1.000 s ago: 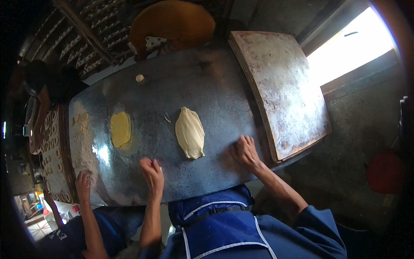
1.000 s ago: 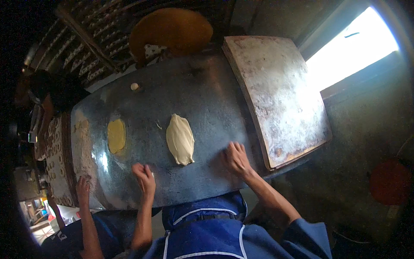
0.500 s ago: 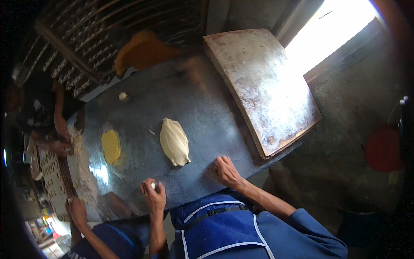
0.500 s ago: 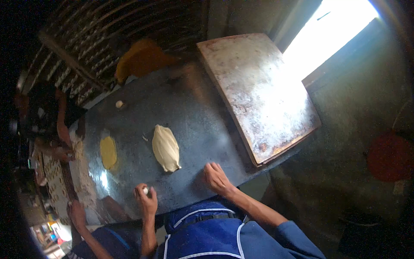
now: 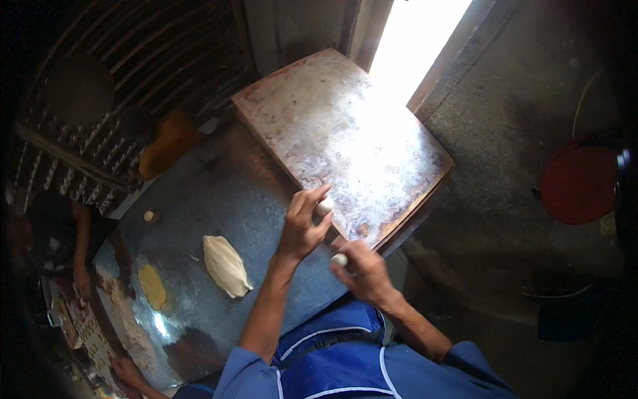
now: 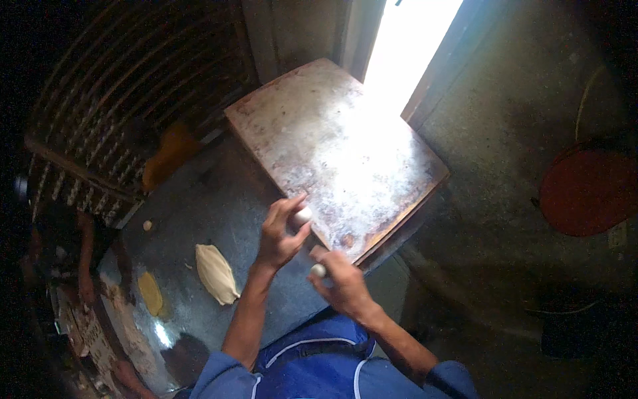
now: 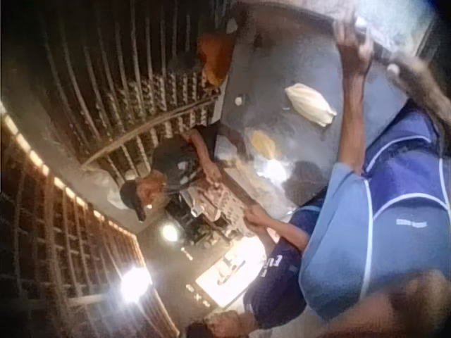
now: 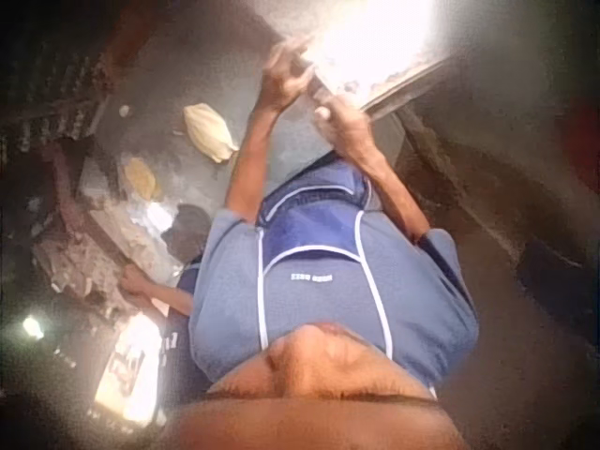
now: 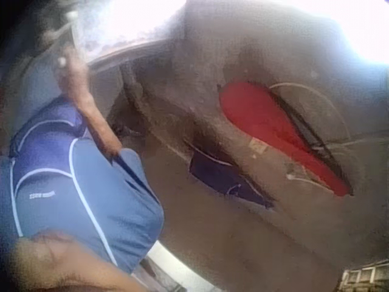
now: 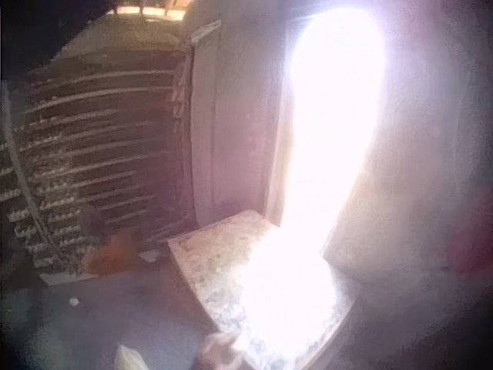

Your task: The person wraps small dough balls in thin sheets of dough by hand and places the wrapped items onto a wooden board. Another person assists by rolling dough balls and handing them over. The process is repetitive and continues for the duration of the clip.

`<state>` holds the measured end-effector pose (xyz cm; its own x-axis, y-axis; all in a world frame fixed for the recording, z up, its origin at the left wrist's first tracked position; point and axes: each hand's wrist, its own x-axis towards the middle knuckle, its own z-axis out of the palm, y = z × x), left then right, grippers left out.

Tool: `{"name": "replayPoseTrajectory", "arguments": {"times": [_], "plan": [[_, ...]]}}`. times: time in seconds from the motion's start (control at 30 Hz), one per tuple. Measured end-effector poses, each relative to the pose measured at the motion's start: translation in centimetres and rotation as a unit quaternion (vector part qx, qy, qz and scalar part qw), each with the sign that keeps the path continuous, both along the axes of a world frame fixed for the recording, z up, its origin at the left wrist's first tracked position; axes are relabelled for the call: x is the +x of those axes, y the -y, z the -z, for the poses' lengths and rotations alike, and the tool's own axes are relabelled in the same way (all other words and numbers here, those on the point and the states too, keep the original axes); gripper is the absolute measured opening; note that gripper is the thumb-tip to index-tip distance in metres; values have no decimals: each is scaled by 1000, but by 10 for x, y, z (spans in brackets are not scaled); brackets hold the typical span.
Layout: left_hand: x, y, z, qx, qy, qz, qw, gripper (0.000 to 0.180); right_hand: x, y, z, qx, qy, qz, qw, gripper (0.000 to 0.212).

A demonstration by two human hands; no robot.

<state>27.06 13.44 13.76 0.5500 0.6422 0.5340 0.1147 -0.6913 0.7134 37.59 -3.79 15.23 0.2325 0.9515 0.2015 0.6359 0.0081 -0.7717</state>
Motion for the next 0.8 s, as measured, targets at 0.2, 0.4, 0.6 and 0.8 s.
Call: {"name": "replayPoseTrajectory", "arguments": {"times": [0.2,0.4,0.6,0.8], "plan": [[65,-8,60,-5,-129,-35,991,82,67,-17,12,291,87,172,937,73],[-85,105,53,-44,-160,-157,974,76,16,20,51,127,93,170,973,85],[-235,135,87,-168,-101,-466,863,60,-77,21,65,-29,-92,-87,992,49],[-260,102,92,-107,-111,-366,918,48,-186,-39,102,-362,-579,-181,708,41]]}}
